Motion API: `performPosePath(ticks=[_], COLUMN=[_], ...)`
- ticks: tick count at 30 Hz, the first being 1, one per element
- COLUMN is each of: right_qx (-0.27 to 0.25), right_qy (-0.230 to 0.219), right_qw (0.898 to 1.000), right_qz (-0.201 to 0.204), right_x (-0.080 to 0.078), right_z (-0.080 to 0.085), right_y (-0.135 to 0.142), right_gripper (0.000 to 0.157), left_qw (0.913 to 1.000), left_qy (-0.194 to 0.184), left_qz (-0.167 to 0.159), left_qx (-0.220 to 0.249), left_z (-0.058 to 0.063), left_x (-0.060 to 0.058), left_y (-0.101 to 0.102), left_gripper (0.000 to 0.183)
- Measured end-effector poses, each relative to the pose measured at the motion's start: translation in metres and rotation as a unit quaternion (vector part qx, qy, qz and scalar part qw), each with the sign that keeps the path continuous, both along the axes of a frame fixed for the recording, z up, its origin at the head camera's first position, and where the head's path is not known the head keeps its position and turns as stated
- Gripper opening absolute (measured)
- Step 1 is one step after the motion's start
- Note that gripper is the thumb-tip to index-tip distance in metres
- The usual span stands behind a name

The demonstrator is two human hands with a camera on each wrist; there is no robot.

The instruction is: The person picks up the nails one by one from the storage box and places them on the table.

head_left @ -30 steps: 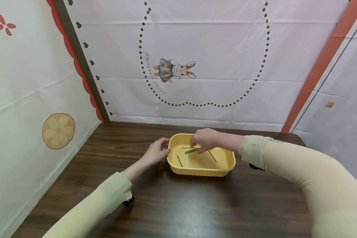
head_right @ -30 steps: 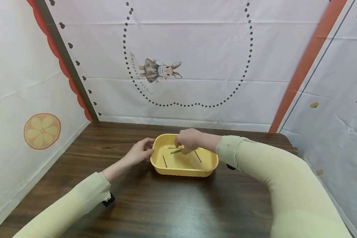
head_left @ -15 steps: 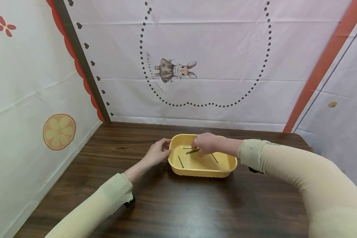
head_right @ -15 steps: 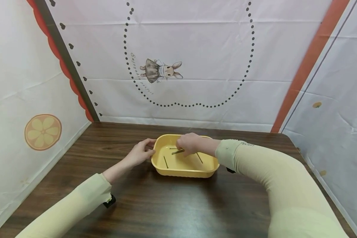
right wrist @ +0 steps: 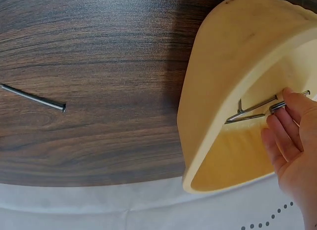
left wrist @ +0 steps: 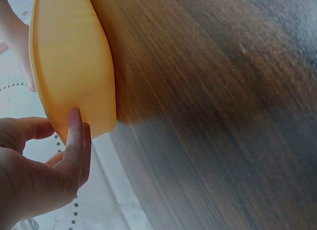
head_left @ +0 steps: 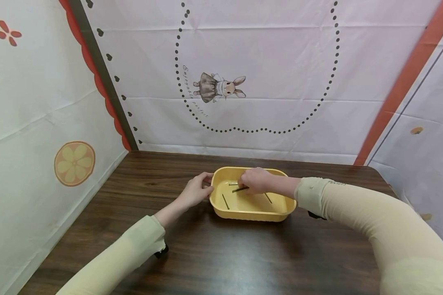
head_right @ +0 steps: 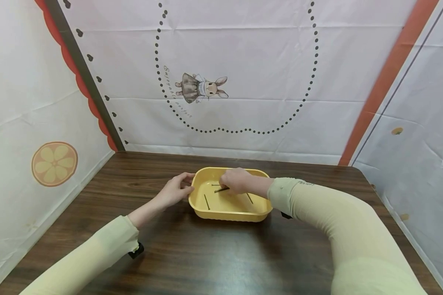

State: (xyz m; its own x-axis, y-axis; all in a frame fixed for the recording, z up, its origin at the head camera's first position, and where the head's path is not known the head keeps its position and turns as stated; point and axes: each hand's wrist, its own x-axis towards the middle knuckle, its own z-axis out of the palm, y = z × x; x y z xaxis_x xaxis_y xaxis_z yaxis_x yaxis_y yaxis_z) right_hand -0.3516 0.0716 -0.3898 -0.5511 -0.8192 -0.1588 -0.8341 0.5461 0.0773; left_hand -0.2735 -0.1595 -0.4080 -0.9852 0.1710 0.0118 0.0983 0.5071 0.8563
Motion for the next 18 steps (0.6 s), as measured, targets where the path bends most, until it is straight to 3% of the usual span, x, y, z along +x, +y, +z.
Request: performPosePath(ticks=[6, 18], right_qx=[-0.037, -0.105], right_qy=[0.01, -0.012], right_qw=[0.999, 0.994], right_qz=[0.009, 0.017], right_x=[0.001, 0.001], right_z=[-0.004, -0.014], right_y=[-0.002, -0.006], right_gripper=[0.012, 0.018], left_qw=[1.0, 1.0], left_qy=[0.001, 0.006], left_qz=[0.001, 0.004], left_qx=[0.003, -0.003], left_z=[0.002, 0.0], left_x=[0.001, 0.001], left_y=[0.0, 0.0], left_gripper=[0.049, 0.049])
